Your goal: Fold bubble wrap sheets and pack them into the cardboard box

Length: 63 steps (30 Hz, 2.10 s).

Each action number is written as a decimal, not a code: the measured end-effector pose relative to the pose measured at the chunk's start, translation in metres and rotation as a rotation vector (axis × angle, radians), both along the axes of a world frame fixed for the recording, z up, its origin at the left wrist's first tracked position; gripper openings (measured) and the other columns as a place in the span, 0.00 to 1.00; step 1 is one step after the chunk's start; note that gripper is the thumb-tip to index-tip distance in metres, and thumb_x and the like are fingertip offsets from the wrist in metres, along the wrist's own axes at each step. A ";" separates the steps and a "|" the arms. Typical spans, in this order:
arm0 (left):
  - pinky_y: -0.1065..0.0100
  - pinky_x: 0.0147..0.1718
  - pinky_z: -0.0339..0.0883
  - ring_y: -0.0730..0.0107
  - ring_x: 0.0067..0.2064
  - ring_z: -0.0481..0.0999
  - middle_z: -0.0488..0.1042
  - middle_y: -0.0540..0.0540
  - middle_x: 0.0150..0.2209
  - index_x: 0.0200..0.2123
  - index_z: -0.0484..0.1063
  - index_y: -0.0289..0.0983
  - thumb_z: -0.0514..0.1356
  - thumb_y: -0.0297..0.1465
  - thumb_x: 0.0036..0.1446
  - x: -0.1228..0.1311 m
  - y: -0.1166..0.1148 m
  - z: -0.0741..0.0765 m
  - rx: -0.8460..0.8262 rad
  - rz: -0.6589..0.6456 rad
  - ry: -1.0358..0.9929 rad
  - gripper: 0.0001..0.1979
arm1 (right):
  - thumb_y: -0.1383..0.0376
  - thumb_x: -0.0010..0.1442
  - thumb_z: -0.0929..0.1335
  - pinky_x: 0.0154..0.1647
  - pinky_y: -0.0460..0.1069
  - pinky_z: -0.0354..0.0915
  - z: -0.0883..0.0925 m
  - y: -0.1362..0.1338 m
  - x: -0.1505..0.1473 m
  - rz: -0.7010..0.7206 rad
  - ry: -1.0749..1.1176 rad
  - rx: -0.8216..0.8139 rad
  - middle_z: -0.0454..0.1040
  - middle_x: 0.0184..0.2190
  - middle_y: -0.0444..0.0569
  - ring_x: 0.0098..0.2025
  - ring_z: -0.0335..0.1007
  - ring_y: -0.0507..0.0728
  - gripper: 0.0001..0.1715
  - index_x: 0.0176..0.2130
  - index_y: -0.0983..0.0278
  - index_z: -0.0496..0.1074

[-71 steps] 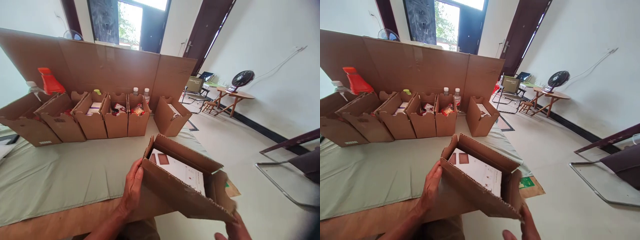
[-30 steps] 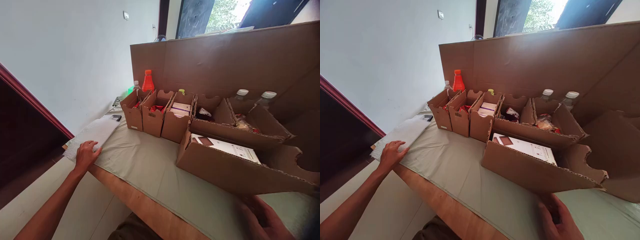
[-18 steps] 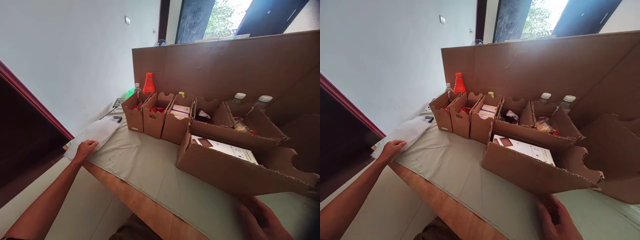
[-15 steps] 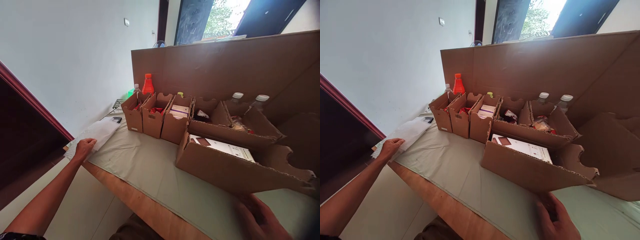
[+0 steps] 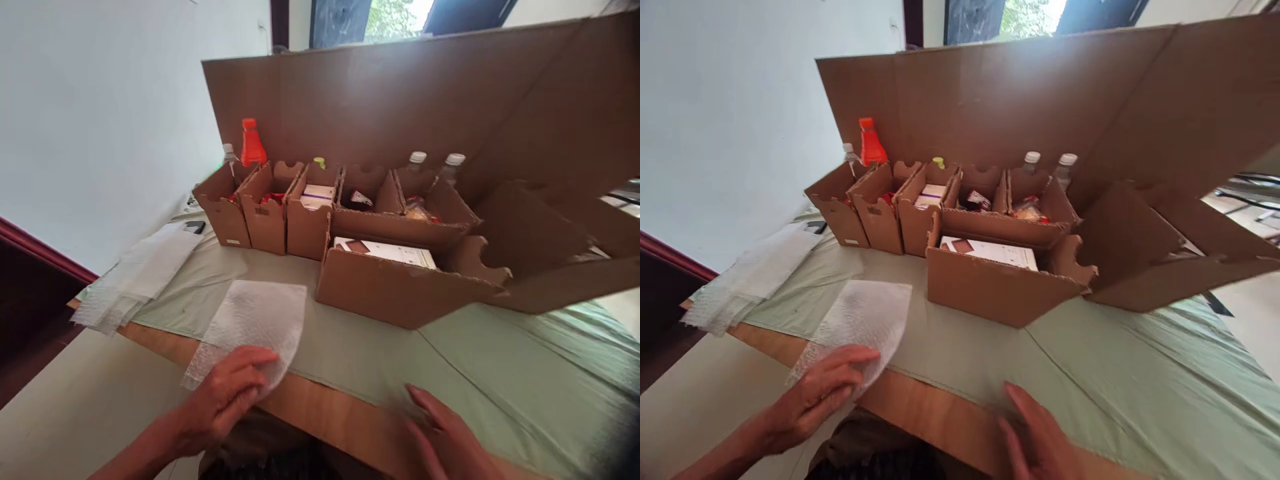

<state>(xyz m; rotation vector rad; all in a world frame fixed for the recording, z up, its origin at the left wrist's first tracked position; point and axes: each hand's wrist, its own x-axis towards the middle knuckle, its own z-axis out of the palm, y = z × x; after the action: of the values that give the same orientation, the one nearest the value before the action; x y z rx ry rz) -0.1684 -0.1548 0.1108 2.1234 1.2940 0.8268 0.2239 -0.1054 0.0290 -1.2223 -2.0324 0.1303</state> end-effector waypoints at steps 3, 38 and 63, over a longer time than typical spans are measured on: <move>0.58 0.66 0.57 0.61 0.67 0.65 0.71 0.43 0.63 0.43 0.73 0.40 0.54 0.24 0.65 0.021 -0.012 0.006 -0.146 -0.242 -0.033 0.10 | 0.64 0.67 0.65 0.56 0.56 0.72 0.022 0.005 -0.032 0.114 -0.047 -0.083 0.74 0.57 0.53 0.56 0.74 0.61 0.32 0.67 0.56 0.59; 0.67 0.41 0.78 0.66 0.41 0.83 0.82 0.49 0.42 0.56 0.70 0.46 0.59 0.37 0.63 0.068 0.003 -0.026 -0.169 0.291 -0.037 0.18 | 0.54 0.67 0.66 0.33 0.50 0.73 0.044 -0.050 -0.018 -0.135 0.385 -0.748 0.80 0.33 0.49 0.33 0.76 0.58 0.16 0.41 0.63 0.76; 0.57 0.40 0.70 0.55 0.37 0.78 0.78 0.42 0.36 0.60 0.65 0.35 0.59 0.37 0.60 0.086 0.068 -0.040 0.050 0.387 0.538 0.26 | 0.57 0.64 0.67 0.49 0.66 0.67 0.033 -0.007 -0.013 -0.240 -0.325 -0.215 0.69 0.60 0.65 0.55 0.69 0.72 0.23 0.55 0.66 0.70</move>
<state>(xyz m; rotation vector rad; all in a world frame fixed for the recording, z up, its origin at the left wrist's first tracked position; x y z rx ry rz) -0.0823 -0.0867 0.0704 2.2556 2.0229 0.4347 0.2108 -0.1129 0.0623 -1.7057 -2.1646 0.0357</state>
